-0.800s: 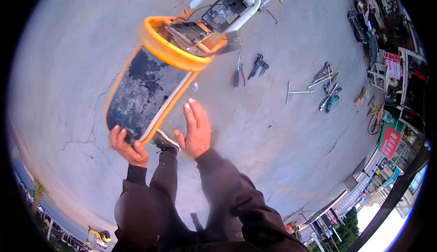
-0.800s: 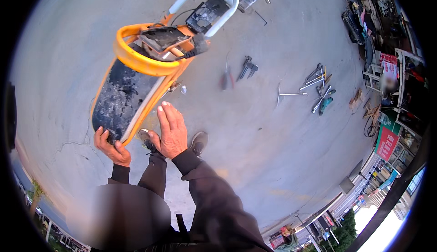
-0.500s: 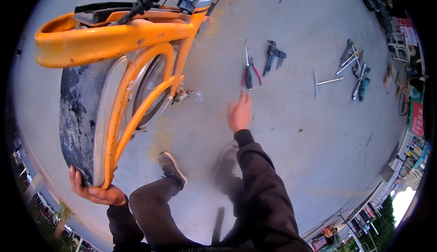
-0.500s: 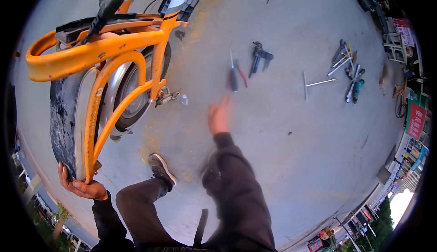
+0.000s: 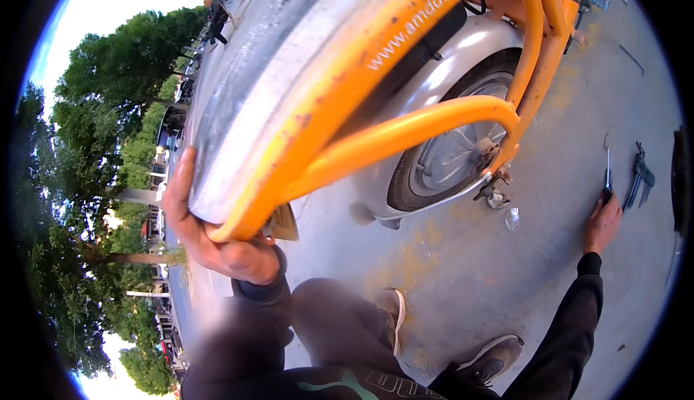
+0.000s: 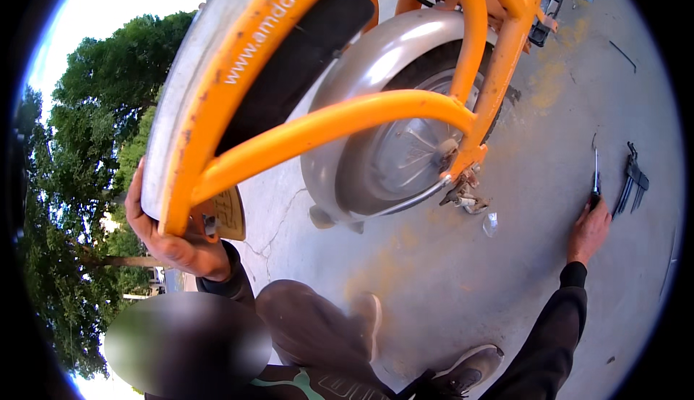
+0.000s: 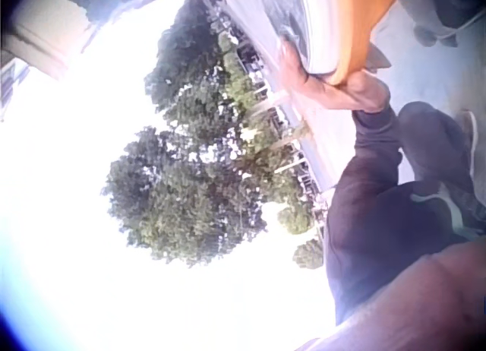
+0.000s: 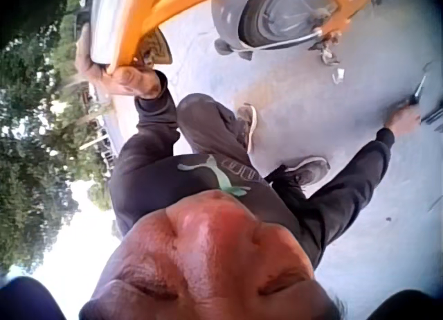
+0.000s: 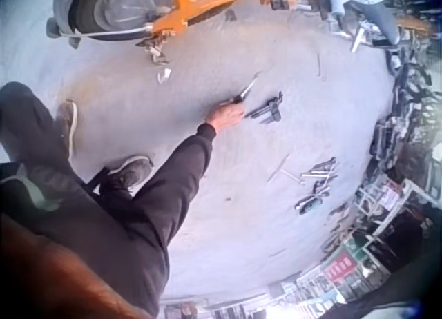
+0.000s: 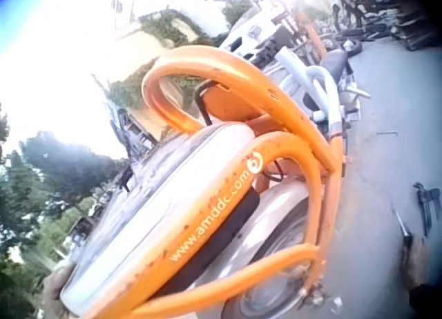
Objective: The person removes the front cover of an orange electric bicycle using a screwdriver, then uses pliers to strip and cut wires inside the exposed compartment. They manipulate several wire connectors and continue adjusting the internal wiring throughout the clip.
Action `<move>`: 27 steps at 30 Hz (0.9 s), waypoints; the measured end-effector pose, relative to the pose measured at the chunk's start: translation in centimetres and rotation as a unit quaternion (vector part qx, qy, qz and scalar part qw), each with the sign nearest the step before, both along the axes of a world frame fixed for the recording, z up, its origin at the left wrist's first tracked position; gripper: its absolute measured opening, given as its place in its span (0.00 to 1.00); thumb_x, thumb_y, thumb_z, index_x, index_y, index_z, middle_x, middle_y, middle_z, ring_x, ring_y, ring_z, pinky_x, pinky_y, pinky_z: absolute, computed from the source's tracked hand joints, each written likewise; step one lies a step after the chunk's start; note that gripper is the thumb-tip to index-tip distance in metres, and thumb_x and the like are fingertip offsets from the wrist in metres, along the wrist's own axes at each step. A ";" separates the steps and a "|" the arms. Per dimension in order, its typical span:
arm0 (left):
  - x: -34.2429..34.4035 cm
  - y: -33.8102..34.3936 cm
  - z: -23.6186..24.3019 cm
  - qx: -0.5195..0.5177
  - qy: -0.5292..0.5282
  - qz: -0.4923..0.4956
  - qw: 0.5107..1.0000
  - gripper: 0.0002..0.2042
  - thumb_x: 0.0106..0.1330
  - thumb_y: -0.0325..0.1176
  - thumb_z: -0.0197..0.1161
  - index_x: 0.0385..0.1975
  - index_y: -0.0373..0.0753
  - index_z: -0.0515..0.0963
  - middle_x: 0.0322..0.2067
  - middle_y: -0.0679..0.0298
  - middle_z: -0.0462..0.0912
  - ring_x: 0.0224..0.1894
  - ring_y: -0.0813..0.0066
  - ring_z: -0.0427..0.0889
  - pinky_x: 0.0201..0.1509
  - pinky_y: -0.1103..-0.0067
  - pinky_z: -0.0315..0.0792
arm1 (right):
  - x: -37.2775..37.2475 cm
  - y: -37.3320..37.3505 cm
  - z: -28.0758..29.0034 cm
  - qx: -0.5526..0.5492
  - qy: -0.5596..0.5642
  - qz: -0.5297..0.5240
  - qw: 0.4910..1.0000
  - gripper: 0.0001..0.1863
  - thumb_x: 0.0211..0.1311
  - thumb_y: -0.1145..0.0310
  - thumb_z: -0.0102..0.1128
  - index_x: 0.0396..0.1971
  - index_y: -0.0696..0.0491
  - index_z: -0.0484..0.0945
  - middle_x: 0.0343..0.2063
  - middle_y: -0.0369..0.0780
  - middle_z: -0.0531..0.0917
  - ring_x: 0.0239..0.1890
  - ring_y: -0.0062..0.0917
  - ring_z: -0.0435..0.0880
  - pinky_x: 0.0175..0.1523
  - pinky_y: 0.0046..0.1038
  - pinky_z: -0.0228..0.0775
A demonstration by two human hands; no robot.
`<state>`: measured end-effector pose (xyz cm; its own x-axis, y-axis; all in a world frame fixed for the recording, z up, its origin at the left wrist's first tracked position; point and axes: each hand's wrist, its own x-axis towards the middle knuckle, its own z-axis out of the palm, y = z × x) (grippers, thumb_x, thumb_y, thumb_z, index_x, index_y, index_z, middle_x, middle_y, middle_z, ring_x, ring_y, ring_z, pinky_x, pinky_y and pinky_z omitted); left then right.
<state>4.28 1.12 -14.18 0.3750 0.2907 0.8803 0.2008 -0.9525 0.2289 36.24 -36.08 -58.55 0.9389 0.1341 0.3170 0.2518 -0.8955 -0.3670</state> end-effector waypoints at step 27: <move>-1.4 3.2 0.1 0.065 0.044 -0.151 0.986 0.32 0.83 0.56 0.35 0.69 0.31 0.59 0.60 0.46 0.75 0.59 0.56 0.80 0.60 0.61 0.79 | -28.1 23.7 20.9 0.537 0.032 0.331 0.775 0.30 0.51 0.71 0.76 0.57 0.56 0.78 0.36 0.44 0.84 0.30 0.36 0.84 0.35 0.33 0.76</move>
